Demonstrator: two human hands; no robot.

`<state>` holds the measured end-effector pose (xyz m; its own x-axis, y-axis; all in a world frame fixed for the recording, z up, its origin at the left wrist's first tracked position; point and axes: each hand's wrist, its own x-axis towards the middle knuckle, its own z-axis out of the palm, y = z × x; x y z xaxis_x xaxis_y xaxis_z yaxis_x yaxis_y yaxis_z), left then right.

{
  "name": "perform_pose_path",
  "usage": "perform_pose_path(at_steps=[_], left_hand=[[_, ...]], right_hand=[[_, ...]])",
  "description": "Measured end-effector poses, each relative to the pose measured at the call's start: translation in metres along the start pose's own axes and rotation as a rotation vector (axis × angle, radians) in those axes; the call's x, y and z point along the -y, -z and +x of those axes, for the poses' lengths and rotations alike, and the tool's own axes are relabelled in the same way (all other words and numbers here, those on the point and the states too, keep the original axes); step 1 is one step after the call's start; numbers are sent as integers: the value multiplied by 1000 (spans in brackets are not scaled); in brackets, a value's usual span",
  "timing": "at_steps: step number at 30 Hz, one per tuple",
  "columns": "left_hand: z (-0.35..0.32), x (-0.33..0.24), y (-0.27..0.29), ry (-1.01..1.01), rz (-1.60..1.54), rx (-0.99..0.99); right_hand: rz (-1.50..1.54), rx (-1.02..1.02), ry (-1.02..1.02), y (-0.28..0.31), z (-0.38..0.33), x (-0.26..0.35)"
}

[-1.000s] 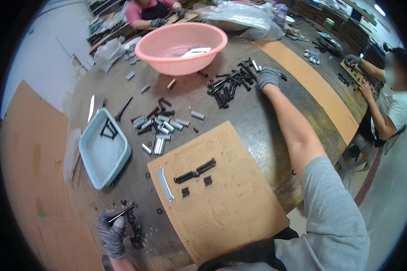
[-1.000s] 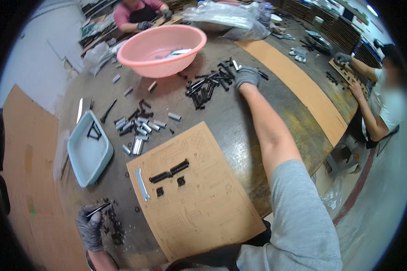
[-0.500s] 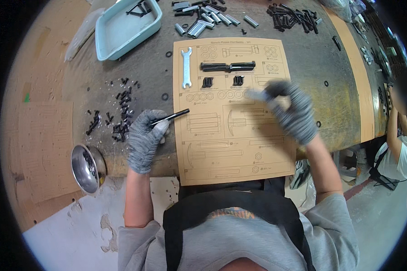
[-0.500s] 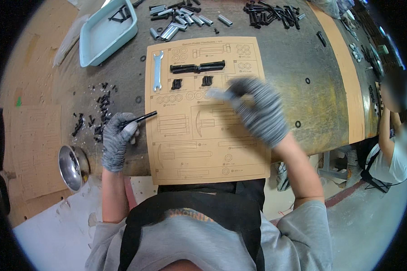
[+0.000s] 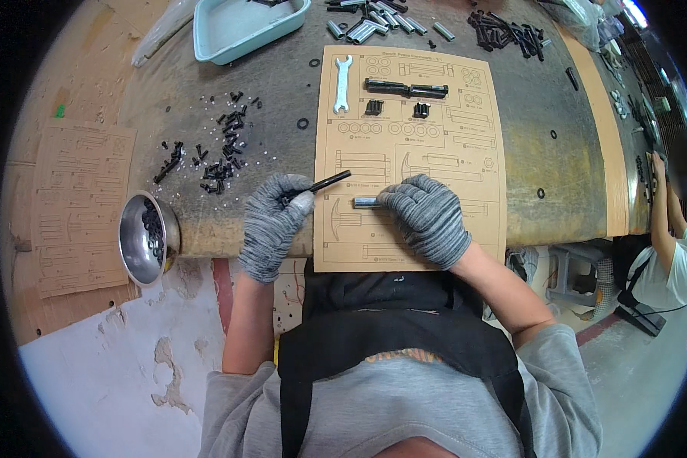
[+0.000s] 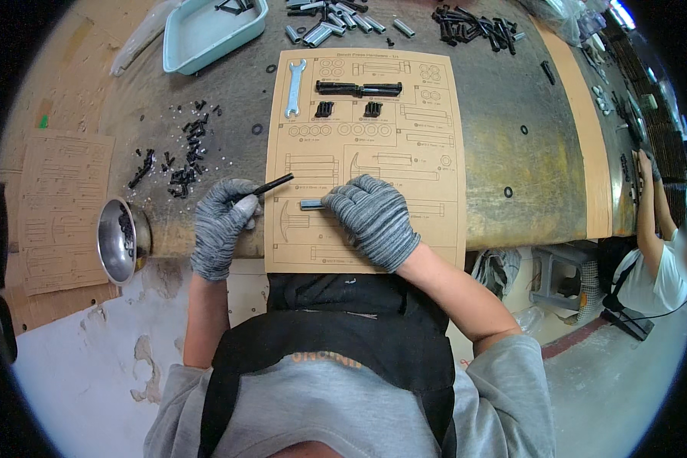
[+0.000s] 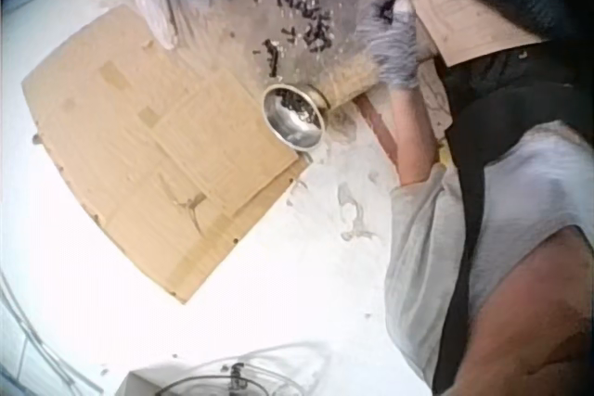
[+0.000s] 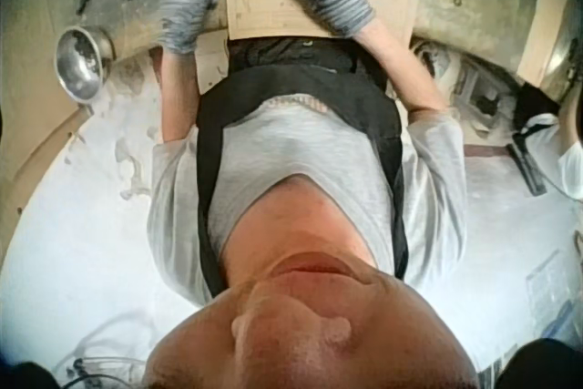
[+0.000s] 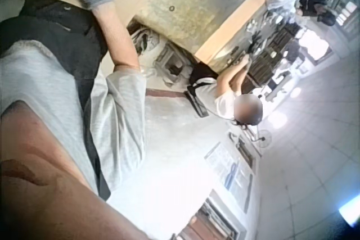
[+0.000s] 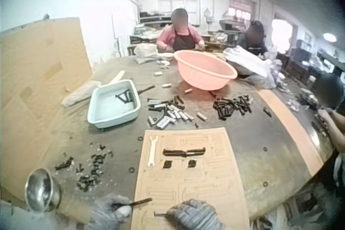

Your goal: The person assembles small mechanical parts on a cardboard template at a workbench. They pick up cylindrical rods, nuts, and washers, then use a wrench to tighten the components together before placing the finished assemblies on the table.

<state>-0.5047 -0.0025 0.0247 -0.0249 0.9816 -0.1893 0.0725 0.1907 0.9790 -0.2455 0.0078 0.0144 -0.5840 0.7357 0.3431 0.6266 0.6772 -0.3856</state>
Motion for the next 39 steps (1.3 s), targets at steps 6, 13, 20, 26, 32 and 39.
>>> perform_pose_path(at_steps=[6, 13, 20, 26, 32, 39], left_hand=[[-6, -20, -46, -24, 7, 131], [-42, -20, -132, -75, 33, 476], [-18, -32, -111, -482, 690, 347], [-1, -36, -135, -748, 1122, 318], [10, -28, -155, -683, 1249, 444], [11, -25, -155, -680, 1386, 446]], right_hand=[[179, -164, -208, 24, -10, 13], [1184, -276, -816, 53, -60, 26], [-75, -198, -355, 78, -68, -18], [-144, -53, -248, 61, -69, -34], [-111, -83, -372, 78, -100, -58], [-64, -29, -355, 90, -89, -57]])
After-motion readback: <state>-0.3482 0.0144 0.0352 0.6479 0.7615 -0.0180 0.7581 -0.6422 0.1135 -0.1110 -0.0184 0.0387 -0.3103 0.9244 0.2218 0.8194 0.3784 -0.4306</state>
